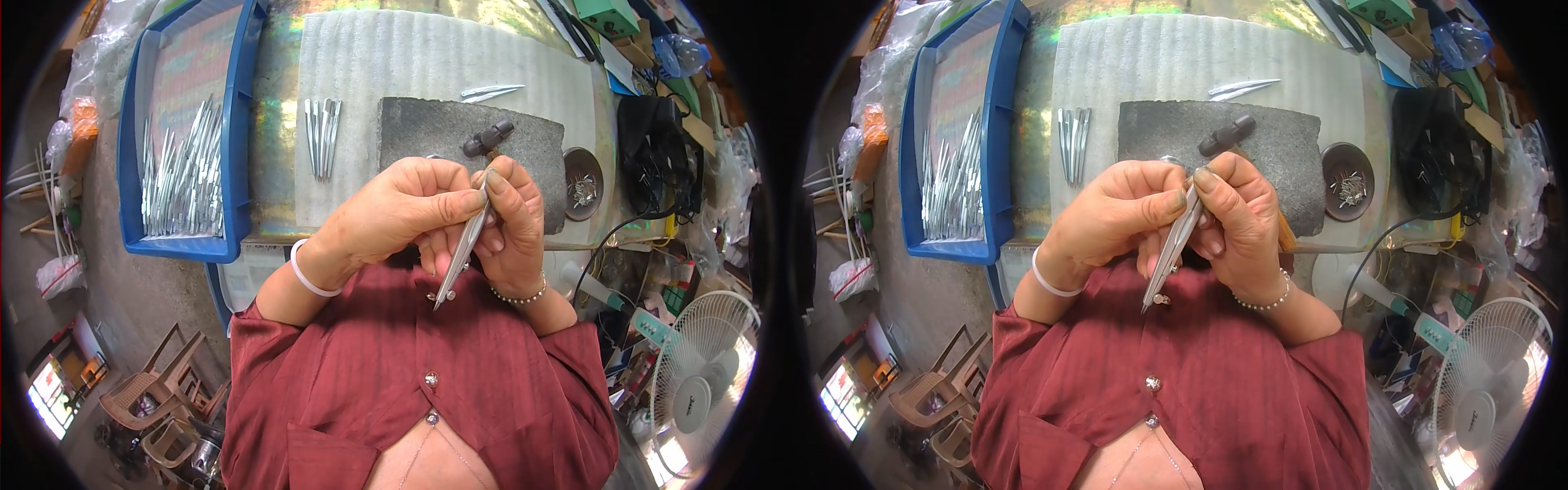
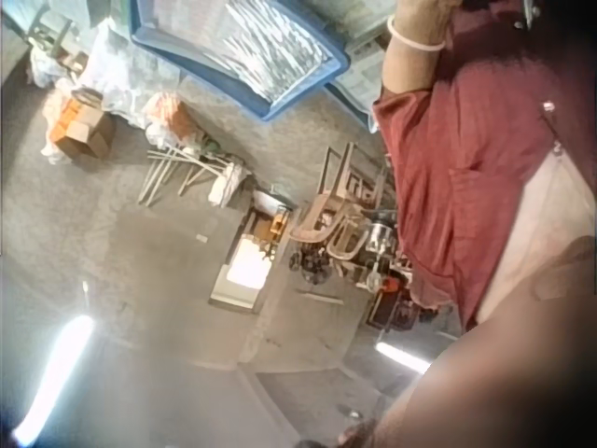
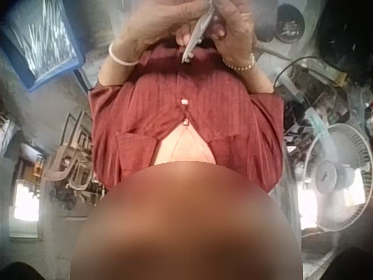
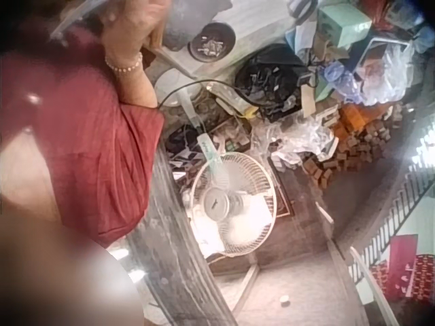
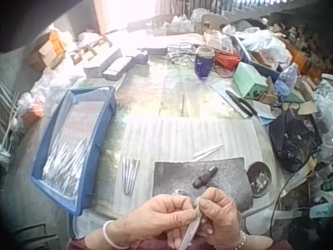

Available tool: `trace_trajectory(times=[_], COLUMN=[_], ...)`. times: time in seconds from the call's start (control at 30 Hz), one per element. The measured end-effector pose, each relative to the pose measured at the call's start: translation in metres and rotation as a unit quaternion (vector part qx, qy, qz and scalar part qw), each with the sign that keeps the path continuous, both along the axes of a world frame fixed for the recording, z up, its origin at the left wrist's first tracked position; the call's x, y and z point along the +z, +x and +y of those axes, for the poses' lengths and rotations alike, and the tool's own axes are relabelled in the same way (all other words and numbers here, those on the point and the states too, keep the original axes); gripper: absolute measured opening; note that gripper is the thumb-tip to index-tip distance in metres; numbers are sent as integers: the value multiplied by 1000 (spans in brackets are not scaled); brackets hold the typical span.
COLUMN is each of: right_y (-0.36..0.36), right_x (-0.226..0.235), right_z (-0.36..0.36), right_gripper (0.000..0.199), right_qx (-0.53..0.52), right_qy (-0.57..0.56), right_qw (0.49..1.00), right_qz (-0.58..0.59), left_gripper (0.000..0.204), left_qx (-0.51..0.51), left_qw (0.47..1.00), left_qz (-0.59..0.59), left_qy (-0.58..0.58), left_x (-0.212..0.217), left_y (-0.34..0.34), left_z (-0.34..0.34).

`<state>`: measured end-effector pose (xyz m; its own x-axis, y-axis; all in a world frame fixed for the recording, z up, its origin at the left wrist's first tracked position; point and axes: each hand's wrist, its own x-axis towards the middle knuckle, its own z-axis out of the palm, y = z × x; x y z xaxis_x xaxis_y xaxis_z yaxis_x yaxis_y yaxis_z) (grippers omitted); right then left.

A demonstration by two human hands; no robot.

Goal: Using a hammer and a metal punch to stamp marks onto small metal rods on a stone anvil.

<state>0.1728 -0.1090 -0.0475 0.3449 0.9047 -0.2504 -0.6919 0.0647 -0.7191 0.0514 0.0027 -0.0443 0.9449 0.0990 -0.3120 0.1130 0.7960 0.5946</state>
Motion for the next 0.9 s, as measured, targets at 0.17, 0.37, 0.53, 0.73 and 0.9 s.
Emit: trace_trajectory(times=[0.17,0.37,0.53,0.73,0.9], right_y=[-1,2,11,68,193], right_x=[0,0,0,32,18], right_z=[2,5,6,25,62], right_gripper=[16,16,13,15,18], right_qx=[-4,-4,36,12,-31], right_qy=[-6,-3,-31,-57,-130], right_qw=[1000,1000,999,978,773], right_qz=[-5,-20,-10,-200,-620], left_gripper=[24,24,21,8,15], left_qx=[-4,-5,-2,103,286], left_qw=[1000,1000,994,974,935], left_qz=[0,3,18,70,90], left_qy=[3,16,110,187,191], left_x=[0,0,7,20,25], left_y=[1,2,1,-11,-20], left_z=[3,7,10,2,-11])
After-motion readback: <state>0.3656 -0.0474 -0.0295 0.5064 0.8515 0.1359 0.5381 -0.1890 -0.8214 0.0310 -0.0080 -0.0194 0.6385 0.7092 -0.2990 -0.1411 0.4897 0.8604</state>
